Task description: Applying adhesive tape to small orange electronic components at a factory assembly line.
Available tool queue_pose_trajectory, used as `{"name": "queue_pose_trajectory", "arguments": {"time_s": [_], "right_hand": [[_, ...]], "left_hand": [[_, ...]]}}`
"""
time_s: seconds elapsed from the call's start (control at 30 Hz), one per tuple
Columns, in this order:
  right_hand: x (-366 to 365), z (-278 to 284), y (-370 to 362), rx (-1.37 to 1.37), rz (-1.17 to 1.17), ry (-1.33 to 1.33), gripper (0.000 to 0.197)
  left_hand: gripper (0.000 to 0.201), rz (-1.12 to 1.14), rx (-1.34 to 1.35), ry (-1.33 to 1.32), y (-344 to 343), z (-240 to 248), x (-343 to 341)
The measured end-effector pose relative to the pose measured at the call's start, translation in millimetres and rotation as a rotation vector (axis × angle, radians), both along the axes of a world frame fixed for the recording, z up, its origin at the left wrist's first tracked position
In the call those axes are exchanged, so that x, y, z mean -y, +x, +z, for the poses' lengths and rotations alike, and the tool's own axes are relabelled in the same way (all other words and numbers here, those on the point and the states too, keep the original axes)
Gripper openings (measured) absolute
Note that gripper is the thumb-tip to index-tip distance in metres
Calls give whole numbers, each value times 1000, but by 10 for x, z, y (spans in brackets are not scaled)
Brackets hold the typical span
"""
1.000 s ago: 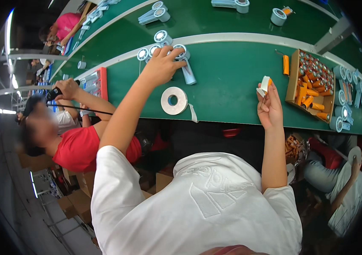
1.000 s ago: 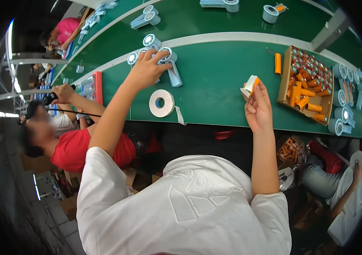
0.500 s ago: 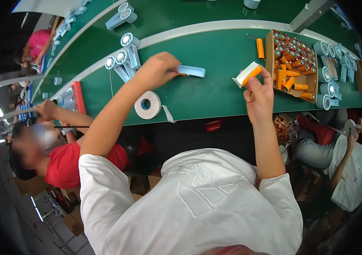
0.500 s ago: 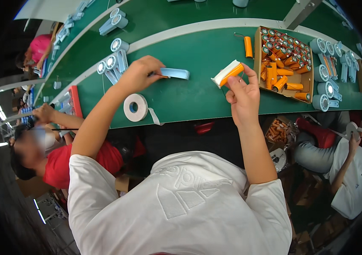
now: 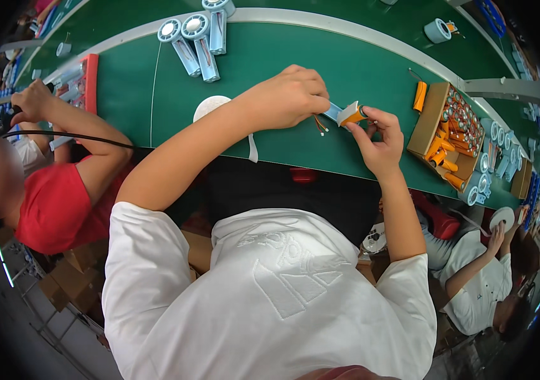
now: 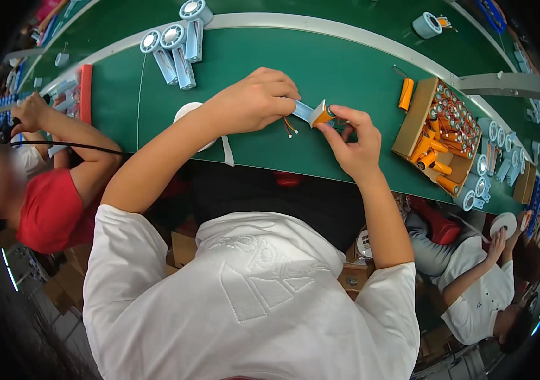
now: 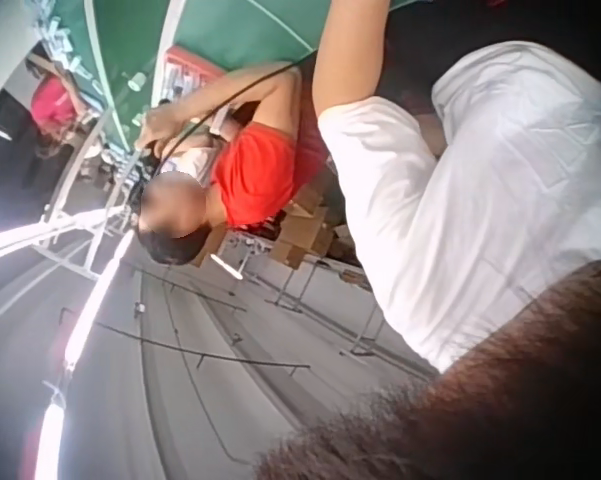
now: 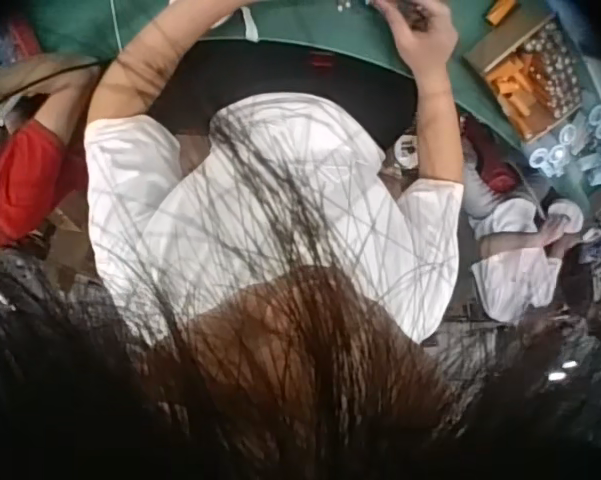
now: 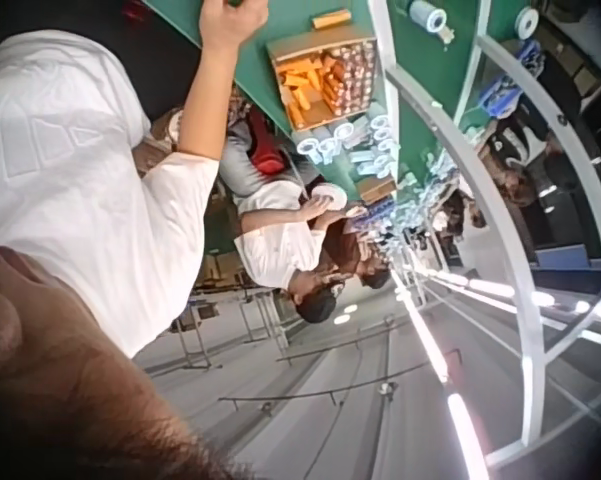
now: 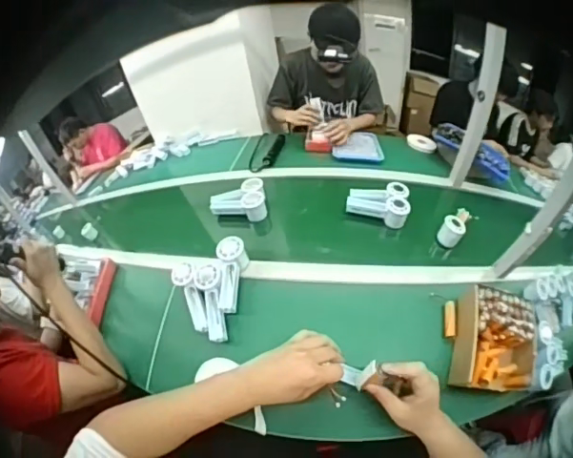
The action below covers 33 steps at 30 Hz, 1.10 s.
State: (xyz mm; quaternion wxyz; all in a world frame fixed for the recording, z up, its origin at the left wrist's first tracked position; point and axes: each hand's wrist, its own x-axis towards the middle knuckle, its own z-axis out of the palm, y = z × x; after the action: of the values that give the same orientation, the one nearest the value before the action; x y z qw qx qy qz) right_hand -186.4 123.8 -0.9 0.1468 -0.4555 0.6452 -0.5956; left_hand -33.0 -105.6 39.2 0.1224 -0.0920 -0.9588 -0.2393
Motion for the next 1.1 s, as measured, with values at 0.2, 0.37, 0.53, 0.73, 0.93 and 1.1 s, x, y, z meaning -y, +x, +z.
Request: {"name": "queue_pose_trajectory", "arguments": {"time_s": [0.2, 0.37, 0.53, 0.73, 0.93, 1.1], "right_hand": [[7, 125, -13, -243, -68, 128, 44], [117, 392, 39, -568, -25, 252, 43], [299, 628, 46, -957, 110, 348, 41], [408, 635, 20, -1137, 223, 500, 40], [468, 541, -17, -1207, 268, 531, 42], [457, 564, 5, -1179, 342, 472, 48]], "left_hand": [[6, 8, -6, -24, -2, -2, -10], [5, 4, -19, -51, 1, -33, -1], [6, -11, -56, -40, 0, -54, 14], [10, -34, -113, 32, 13, -87, 62], [12, -37, -29, 63, -8, -84, 111], [12, -9, -41, 34, 26, -172, 42]]}}
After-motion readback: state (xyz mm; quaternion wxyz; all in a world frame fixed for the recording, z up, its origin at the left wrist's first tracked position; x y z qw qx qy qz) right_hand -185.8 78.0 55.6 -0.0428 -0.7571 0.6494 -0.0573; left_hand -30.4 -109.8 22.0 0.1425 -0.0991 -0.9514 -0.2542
